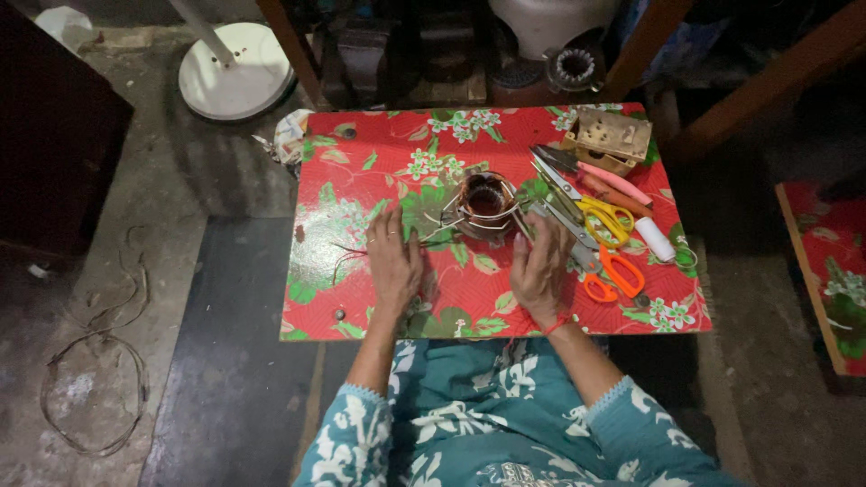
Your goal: The person sits at a low table and works on a small electrical component, likely a motor or coil. They use pliers to strip and adjust wires, then tie and secure the wires by hand. The person repeatedly handles the wires and the component, making adjustments throughout the clip.
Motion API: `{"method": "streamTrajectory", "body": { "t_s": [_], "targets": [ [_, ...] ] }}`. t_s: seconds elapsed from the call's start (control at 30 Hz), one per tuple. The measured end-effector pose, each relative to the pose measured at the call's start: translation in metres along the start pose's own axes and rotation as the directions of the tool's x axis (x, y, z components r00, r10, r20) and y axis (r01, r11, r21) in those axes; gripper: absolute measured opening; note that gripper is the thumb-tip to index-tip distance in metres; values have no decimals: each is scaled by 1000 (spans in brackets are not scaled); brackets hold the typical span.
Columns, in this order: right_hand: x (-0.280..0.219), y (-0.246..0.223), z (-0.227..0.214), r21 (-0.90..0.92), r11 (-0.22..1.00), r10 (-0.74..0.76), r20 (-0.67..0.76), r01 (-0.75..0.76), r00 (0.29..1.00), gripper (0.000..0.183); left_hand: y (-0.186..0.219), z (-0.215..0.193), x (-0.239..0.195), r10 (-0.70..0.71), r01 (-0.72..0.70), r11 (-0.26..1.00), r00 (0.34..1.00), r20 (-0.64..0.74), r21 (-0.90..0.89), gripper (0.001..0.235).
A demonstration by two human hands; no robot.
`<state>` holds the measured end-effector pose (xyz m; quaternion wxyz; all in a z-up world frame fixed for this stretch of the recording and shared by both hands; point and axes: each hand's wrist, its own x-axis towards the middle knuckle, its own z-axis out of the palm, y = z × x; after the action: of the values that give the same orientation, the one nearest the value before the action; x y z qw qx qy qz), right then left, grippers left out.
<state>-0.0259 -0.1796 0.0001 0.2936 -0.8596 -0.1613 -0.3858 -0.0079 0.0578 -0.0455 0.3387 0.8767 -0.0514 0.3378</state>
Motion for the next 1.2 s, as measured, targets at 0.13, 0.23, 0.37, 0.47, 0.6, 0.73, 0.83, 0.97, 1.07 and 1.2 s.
{"method": "streamTrajectory", "body": {
  "t_s": [0.13,0.23,0.37,0.47,0.6,0.73,0.83,0.97,1.07,1.2],
  "targets": [
    [-10,-28,2,168,986,-7,55,-3,998,31,-4,-20,-3,-115,99,991,978,175,94,25],
    [-18,-42,8,278,960,4,113,-35,994,34,0,-26,-8,-160,143,985,966,206,93,23],
    [-26,-47,16,375,903,95,297,-208,950,33,5,-29,-6,-278,273,960,921,274,57,27],
    [-28,-48,23,389,861,175,380,-328,908,32,6,-26,-1,-180,161,983,939,292,87,29],
    [-28,-50,29,340,841,257,433,-420,864,31,10,-16,3,-138,107,987,949,282,122,23],
    [-26,-48,30,288,865,244,471,-410,847,33,15,-3,9,-192,155,975,950,247,161,24],
    [-22,-45,33,302,846,245,513,-440,823,33,16,0,12,-195,153,972,949,249,179,24],
    [-21,-43,35,324,841,230,508,-432,830,30,14,0,12,-232,205,971,938,259,126,21],
    [-21,-42,35,347,827,231,507,-442,830,31,11,-4,17,-249,248,968,919,305,45,22],
    [-24,-40,37,341,792,278,537,-507,796,31,20,-17,18,-312,344,938,884,348,-32,20]
  ]
}}
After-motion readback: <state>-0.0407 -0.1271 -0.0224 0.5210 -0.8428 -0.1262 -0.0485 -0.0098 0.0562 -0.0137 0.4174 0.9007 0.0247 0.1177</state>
